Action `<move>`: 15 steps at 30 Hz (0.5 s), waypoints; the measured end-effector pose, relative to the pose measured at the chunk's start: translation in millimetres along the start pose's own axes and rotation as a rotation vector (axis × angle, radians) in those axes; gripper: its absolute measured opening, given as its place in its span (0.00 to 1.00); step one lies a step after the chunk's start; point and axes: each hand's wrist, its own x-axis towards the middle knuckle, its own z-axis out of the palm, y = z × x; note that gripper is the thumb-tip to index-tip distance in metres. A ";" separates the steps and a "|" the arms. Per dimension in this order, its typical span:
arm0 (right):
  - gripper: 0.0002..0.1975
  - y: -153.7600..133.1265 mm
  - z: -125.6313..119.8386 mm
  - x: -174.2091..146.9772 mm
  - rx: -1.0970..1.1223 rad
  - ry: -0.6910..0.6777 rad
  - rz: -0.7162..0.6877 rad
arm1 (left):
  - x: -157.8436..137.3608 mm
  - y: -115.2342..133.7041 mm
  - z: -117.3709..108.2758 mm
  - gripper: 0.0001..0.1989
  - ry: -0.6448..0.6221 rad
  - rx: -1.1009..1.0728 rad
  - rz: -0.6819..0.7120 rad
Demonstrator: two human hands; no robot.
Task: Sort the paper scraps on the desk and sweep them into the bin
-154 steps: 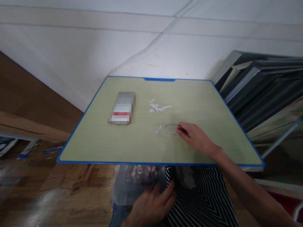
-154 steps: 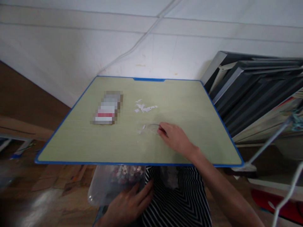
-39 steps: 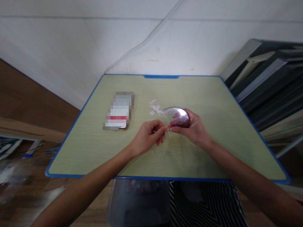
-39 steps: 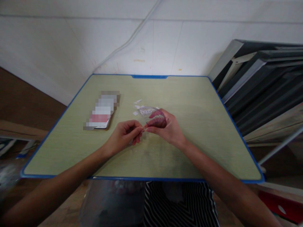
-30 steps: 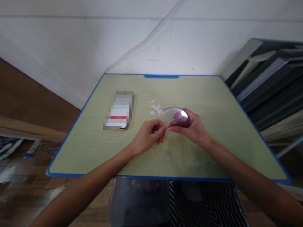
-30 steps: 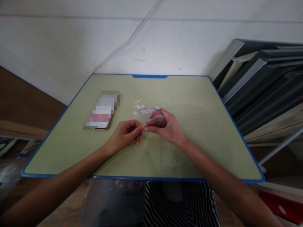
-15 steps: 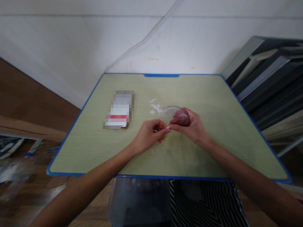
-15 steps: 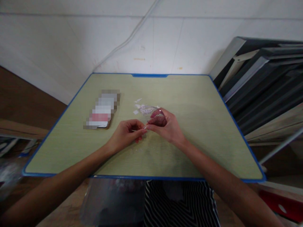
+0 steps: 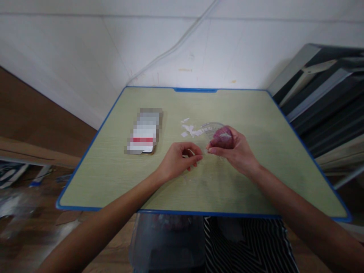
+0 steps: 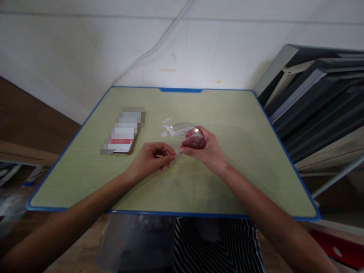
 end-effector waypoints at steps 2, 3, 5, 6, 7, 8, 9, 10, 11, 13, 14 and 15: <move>0.19 -1.8 1.3 -1.3 -0.028 -0.015 0.003 | -1.3 2.9 0.0 0.07 0.008 0.027 -0.015; 0.18 -3.0 2.2 -2.0 -0.043 -0.021 0.002 | -1.9 4.3 0.0 0.08 0.001 0.032 -0.027; 0.18 -5.4 4.3 -3.2 -0.067 -0.032 -0.013 | -2.3 6.0 0.2 0.10 -0.028 0.031 -0.049; 0.19 -6.4 5.4 -3.5 -0.075 -0.037 -0.026 | -2.1 6.1 0.3 0.10 -0.044 0.028 -0.052; 0.19 -7.1 6.3 -3.7 -0.081 -0.040 -0.037 | -1.7 5.8 0.4 0.11 -0.058 0.026 -0.049; 0.19 -7.5 7.1 -3.8 -0.085 -0.043 -0.044 | -1.2 5.2 0.6 0.12 -0.068 0.025 -0.039; 0.19 -7.4 7.6 -3.8 -0.087 -0.047 -0.047 | -0.7 4.6 0.8 0.12 -0.072 0.027 -0.025; 0.20 -7.0 7.9 -3.8 -0.084 -0.052 -0.048 | -0.4 4.2 1.0 0.11 -0.074 0.030 -0.010; 0.20 -6.3 8.0 -3.7 -0.078 -0.059 -0.044 | -0.2 4.1 1.1 0.11 -0.073 0.035 0.006; 0.20 -4.5 7.8 -3.9 -0.070 -0.069 -0.029 | -0.6 4.8 1.4 0.11 -0.060 0.050 0.038; 0.20 -3.6 7.7 -4.1 -0.073 -0.071 -0.020 | -1.1 5.4 1.6 0.10 -0.051 0.059 0.054; 0.19 -2.7 7.6 -4.5 -0.080 -0.068 -0.011 | -1.7 5.9 1.7 0.10 -0.041 0.067 0.070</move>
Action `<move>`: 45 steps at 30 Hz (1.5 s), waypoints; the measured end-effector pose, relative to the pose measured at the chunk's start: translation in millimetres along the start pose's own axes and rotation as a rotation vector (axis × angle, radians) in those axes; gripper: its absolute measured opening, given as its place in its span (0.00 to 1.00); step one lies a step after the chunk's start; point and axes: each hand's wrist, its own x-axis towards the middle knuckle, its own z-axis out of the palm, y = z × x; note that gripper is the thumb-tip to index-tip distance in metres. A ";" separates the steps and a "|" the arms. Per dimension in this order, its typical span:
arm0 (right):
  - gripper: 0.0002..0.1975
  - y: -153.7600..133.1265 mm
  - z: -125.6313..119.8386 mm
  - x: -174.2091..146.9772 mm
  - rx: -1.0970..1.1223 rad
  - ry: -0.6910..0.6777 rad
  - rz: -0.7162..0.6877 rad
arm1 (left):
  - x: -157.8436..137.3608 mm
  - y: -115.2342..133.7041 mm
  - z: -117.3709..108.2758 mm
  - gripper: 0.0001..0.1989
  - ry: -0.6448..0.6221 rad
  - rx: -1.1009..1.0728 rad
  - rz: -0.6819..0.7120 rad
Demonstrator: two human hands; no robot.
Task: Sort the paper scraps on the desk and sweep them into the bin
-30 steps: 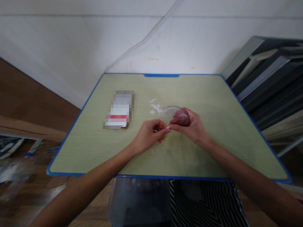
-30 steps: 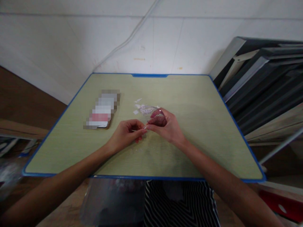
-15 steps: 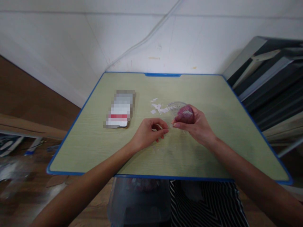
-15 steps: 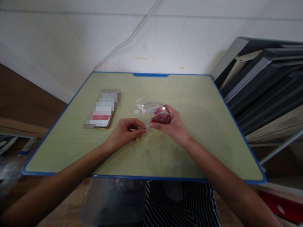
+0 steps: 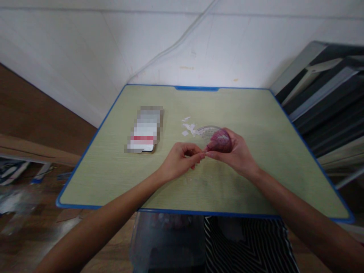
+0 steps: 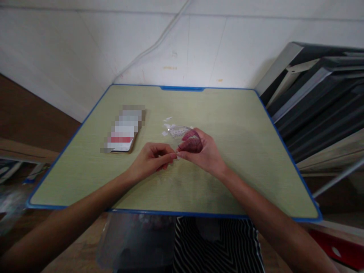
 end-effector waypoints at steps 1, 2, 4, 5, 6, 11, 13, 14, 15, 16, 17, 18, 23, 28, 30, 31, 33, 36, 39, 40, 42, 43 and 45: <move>0.19 0.7 0.1 -0.5 -0.008 0.005 0.008 | -0.6 0.4 0.2 0.10 0.008 0.010 0.014; 0.19 1.2 0.3 -1.0 -0.016 0.011 0.013 | -1.1 0.6 0.4 0.10 0.015 0.020 0.027; 0.18 1.6 0.7 -2.1 -0.020 0.022 0.012 | -1.9 0.1 1.2 0.09 0.020 0.046 0.055; 0.18 1.5 0.8 -2.6 -0.020 0.024 0.013 | -2.1 -0.5 1.5 0.09 0.019 0.061 0.069; 0.19 1.4 0.8 -2.8 -0.016 0.023 0.011 | -2.1 -1.2 1.9 0.09 0.016 0.077 0.083; 0.18 2.9 -2.9 0.3 0.015 -0.037 0.037 | -1.0 -4.7 -0.1 0.08 0.015 0.183 0.128; 0.18 5.5 -6.6 3.2 0.013 -0.033 0.031 | -1.1 -4.9 -3.8 0.08 0.030 0.256 0.134; 0.18 7.0 -8.9 4.7 0.000 -0.015 0.015 | -1.5 -4.5 -6.1 0.08 0.039 0.301 0.132; 0.17 8.4 -11.5 6.1 -0.026 0.003 -0.005 | -2.1 -3.9 -8.8 0.08 0.050 0.351 0.127; 0.16 9.5 -14.4 7.3 -0.073 0.014 -0.030 | -2.9 -3.1 -11.5 0.09 0.059 0.404 0.120; 0.13 10.1 -17.4 8.3 -0.144 0.012 -0.059 | -3.8 -2.3 -14.2 0.09 0.069 0.459 0.111; 0.10 10.1 -20.6 9.1 -0.238 -0.009 -0.098 | -4.8 -1.8 -16.7 0.09 0.079 0.513 0.100; 0.07 5.0 -36.1 8.1 -0.738 -0.274 -0.427 | -7.3 -5.5 -25.5 0.06 0.135 0.699 0.055; 0.11 -5.1 -52.4 -3.9 -0.900 -0.489 -0.456 | -19.6 -6.2 -29.7 0.12 0.229 0.793 0.099; 0.11 -12.5 -59.5 -10.5 -0.940 -0.554 -0.383 | -37.5 0.0 -26.0 0.13 0.270 0.811 0.155; 0.11 -16.5 -62.4 -13.4 -0.955 -0.581 -0.348 | -49.8 4.0 -21.6 0.13 0.271 0.812 0.187; 0.11 -23.6 -65.5 -17.4 -0.977 -0.590 -0.320 | -78.9 11.7 -6.9 0.12 0.238 0.802 0.259; 0.11 -28.7 -62.9 -18.5 -0.988 -0.535 -0.339 | -122.4 15.0 27.0 0.10 0.087 0.892 0.458; 0.11 -28.0 -61.8 -17.5 -0.989 -0.563 -0.314 | -151.0 1.9 62.2 0.17 0.018 1.038 0.541; 0.12 -27.7 -64.0 -17.6 -0.991 -0.600 -0.290 | -156.5 -5.4 71.4 0.18 -0.017 1.059 0.536; 0.14 -28.5 -72.0 -18.4 -1.005 -0.657 -0.248 | -163.0 -20.8 84.1 0.19 -0.056 1.103 0.481; 0.14 -29.6 -76.5 -18.7 -1.017 -0.661 -0.238 | -164.8 -27.6 87.5 0.21 -0.063 1.108 0.453; 0.12 -32.1 -83.0 -18.1 -1.045 -0.587 -0.247 | -167.0 -37.6 90.3 0.22 -0.082 1.129 0.464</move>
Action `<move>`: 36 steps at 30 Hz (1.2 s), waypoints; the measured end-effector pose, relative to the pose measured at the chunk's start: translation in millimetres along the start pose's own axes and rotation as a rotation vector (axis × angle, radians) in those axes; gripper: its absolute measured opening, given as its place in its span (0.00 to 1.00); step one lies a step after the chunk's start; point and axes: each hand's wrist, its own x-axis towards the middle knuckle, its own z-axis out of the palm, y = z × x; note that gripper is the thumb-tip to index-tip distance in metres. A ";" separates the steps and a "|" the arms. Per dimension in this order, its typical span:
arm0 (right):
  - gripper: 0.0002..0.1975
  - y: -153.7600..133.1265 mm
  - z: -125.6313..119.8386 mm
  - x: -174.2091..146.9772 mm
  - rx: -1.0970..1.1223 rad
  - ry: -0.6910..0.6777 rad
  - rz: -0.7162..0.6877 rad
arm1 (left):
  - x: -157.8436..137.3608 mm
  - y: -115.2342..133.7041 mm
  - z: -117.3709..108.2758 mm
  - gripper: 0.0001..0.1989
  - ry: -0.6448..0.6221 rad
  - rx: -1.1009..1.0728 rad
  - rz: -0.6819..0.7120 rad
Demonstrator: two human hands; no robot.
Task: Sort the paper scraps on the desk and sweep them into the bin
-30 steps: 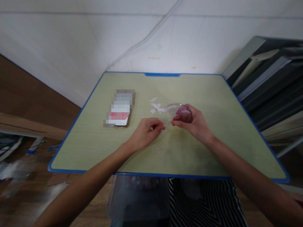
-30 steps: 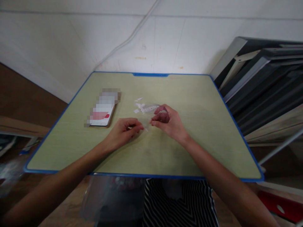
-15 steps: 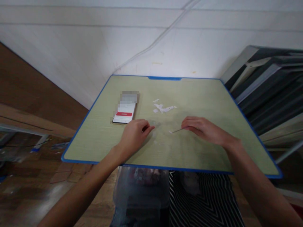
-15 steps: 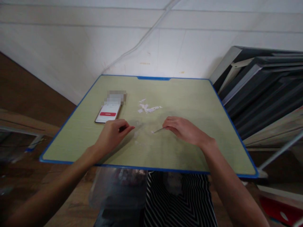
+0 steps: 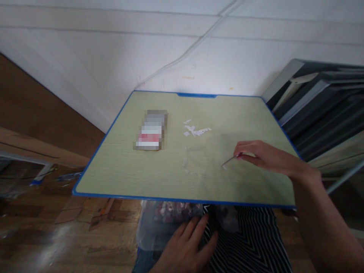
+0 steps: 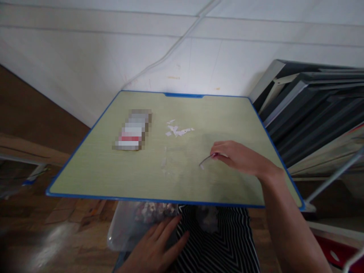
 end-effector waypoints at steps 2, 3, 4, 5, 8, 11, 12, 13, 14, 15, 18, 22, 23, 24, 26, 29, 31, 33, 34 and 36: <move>0.09 0.5 -1.5 3.8 -0.022 0.132 0.072 | -3.1 -1.0 3.9 0.19 -0.053 0.020 0.005; 0.08 -0.5 -0.3 8.9 -0.023 0.191 0.115 | -4.2 -1.2 4.4 0.17 -0.078 0.028 0.012; 0.08 -2.0 2.4 15.9 -0.022 0.247 0.160 | -4.8 -1.0 4.5 0.15 -0.103 0.035 0.023; 0.08 -4.0 6.4 24.4 -0.019 0.264 0.200 | -5.0 -0.6 4.5 0.15 -0.130 0.038 0.041; 0.06 -10.4 22.1 53.0 -0.067 0.274 0.263 | -3.7 1.2 5.0 0.15 -0.200 0.033 0.097; 0.06 -16.3 34.4 77.2 -0.115 0.185 0.255 | -1.5 1.7 6.7 0.12 -0.183 0.020 0.109; 0.06 -18.5 36.6 83.3 -0.118 0.169 0.247 | -1.1 1.5 7.3 0.11 -0.167 0.012 0.105; 0.06 -21.1 38.2 88.2 -0.114 0.157 0.237 | -0.8 1.3 7.7 0.10 -0.154 0.003 0.101; 0.06 -24.2 39.3 92.0 -0.109 0.138 0.227 | -0.7 1.1 8.0 0.09 -0.143 -0.006 0.098; 0.05 -28.0 40.4 94.5 -0.102 0.116 0.216 | -0.6 0.9 8.0 0.09 -0.135 -0.013 0.098; 0.06 -43.3 45.7 94.1 -0.075 0.049 0.182 | 0.6 0.6 6.1 0.08 -0.131 -0.033 0.100; 0.07 -68.7 58.6 79.3 -0.040 -0.011 0.132 | 3.9 0.2 -0.6 0.07 -0.188 -0.080 0.097; 0.07 -74.9 61.7 74.7 -0.033 -0.029 0.133 | 4.5 0.1 -2.3 0.08 -0.207 -0.089 0.097; 0.06 -80.8 64.5 70.3 -0.033 -0.044 0.139 | 4.9 0.1 -3.6 0.08 -0.230 -0.097 0.098; 0.07 -91.2 68.8 62.7 -0.042 -0.072 0.155 | 5.0 0.3 -5.2 0.09 -0.269 -0.107 0.100; 0.07 -103.4 73.2 55.2 -0.041 -0.099 0.147 | 4.0 1.0 -5.2 0.13 -0.307 -0.117 0.088; 0.06 -110.2 76.0 52.1 -0.030 -0.114 0.126 | 3.7 1.2 -5.1 0.15 -0.299 -0.123 0.080; 0.06 -116.9 78.4 50.0 -0.022 -0.127 0.115 | 4.1 1.0 -5.8 0.19 -0.298 -0.138 0.082; 0.06 -120.1 79.0 49.2 -0.011 -0.137 0.106 | 4.6 0.9 -6.5 0.21 -0.311 -0.144 0.083; 0.06 -124.7 77.8 47.6 0.021 -0.160 0.076 | 5.6 0.9 -8.0 0.21 -0.358 -0.153 0.080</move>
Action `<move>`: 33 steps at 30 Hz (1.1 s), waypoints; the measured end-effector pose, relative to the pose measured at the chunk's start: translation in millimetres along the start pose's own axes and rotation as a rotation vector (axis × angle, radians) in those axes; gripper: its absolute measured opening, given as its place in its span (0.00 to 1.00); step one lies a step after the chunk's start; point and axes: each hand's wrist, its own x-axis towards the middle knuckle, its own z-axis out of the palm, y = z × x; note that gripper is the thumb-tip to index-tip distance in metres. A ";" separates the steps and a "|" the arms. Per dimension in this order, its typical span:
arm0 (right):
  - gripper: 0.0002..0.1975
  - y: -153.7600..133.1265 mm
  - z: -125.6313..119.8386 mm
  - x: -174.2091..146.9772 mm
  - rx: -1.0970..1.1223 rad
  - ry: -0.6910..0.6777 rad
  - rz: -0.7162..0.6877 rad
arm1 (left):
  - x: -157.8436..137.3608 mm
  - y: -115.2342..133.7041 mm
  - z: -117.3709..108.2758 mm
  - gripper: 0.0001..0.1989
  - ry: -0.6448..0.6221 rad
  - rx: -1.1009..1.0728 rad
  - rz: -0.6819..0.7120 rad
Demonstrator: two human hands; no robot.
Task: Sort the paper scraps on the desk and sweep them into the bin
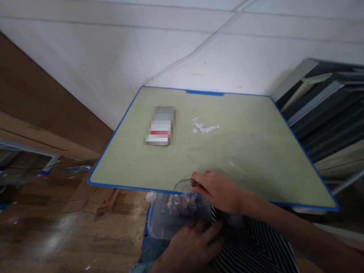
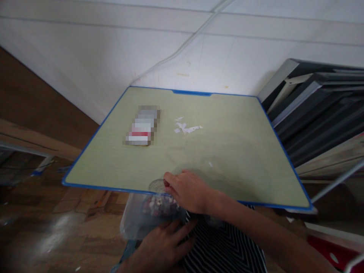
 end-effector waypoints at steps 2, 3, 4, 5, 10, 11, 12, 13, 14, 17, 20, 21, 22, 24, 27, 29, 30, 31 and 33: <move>0.06 1.7 -5.6 -2.4 0.024 -0.011 -0.030 | 0.1 0.3 -0.9 0.19 -0.033 -0.007 -0.009; 0.07 6.3 -10.4 -3.9 0.027 0.008 -0.034 | 0.0 0.4 -0.8 0.19 -0.038 -0.012 -0.013; 0.07 13.9 -16.3 -5.4 0.028 0.039 -0.025 | -0.1 0.4 -0.4 0.20 -0.039 -0.020 -0.013; 0.08 24.4 -22.9 -7.2 0.022 0.124 -0.008 | -0.2 0.3 0.1 0.22 -0.039 -0.028 -0.012; 0.08 92.7 -51.1 -22.9 0.049 0.405 0.058 | 0.2 -0.9 0.3 0.30 -0.059 -0.052 -0.005; 0.08 102.5 -53.0 -27.8 0.047 0.404 0.078 | 0.5 -1.0 -0.5 0.30 -0.066 -0.051 -0.008; 0.08 109.5 -53.4 -33.4 0.039 0.399 0.094 | 0.9 -1.2 -1.2 0.29 -0.072 -0.050 -0.008; 0.08 113.4 -52.3 -39.3 0.037 0.389 0.101 | 1.2 -1.3 -1.8 0.28 -0.080 -0.051 -0.008; 0.08 114.7 -50.1 -45.6 0.036 0.375 0.099 | 1.4 -1.3 -1.9 0.27 -0.089 -0.052 -0.006; 0.08 107.2 -39.9 -65.4 0.051 0.332 0.062 | 1.5 -1.5 0.3 0.30 -0.099 -0.067 -0.008; 0.08 92.9 -30.1 -84.8 0.090 0.293 0.061 | 0.4 -1.3 4.0 0.35 -0.097 -0.085 -0.018; 0.09 88.0 -27.6 -90.8 0.109 0.275 0.071 | -0.1 -1.2 4.9 0.35 -0.096 -0.089 -0.023; 0.09 83.3 -25.6 -96.6 0.126 0.255 0.082 | -0.5 -1.0 5.6 0.34 -0.094 -0.092 -0.029; 0.10 75.2 -23.5 -106.9 0.147 0.205 0.099 | -1.3 -0.8 6.2 0.33 -0.090 -0.098 -0.041; 0.09 68.4 -24.4 -118.1 0.163 0.140 0.085 | -2.0 -1.3 6.4 0.32 -0.086 -0.104 -0.049; 0.08 68.0 -25.2 -120.9 0.177 0.154 0.092 | -1.9 -1.8 6.2 0.33 -0.082 -0.101 -0.045; 0.08 68.5 -24.8 -120.3 0.177 0.189 0.116 | -1.8 -1.9 6.1 0.34 -0.079 -0.098 -0.045; 0.08 68.9 -23.4 -118.3 0.166 0.236 0.154 | -1.6 -2.0 5.8 0.34 -0.080 -0.095 -0.043; 0.08 67.7 -17.5 -109.6 0.125 0.332 0.245 | -1.1 -1.8 5.3 0.33 -0.082 -0.090 -0.043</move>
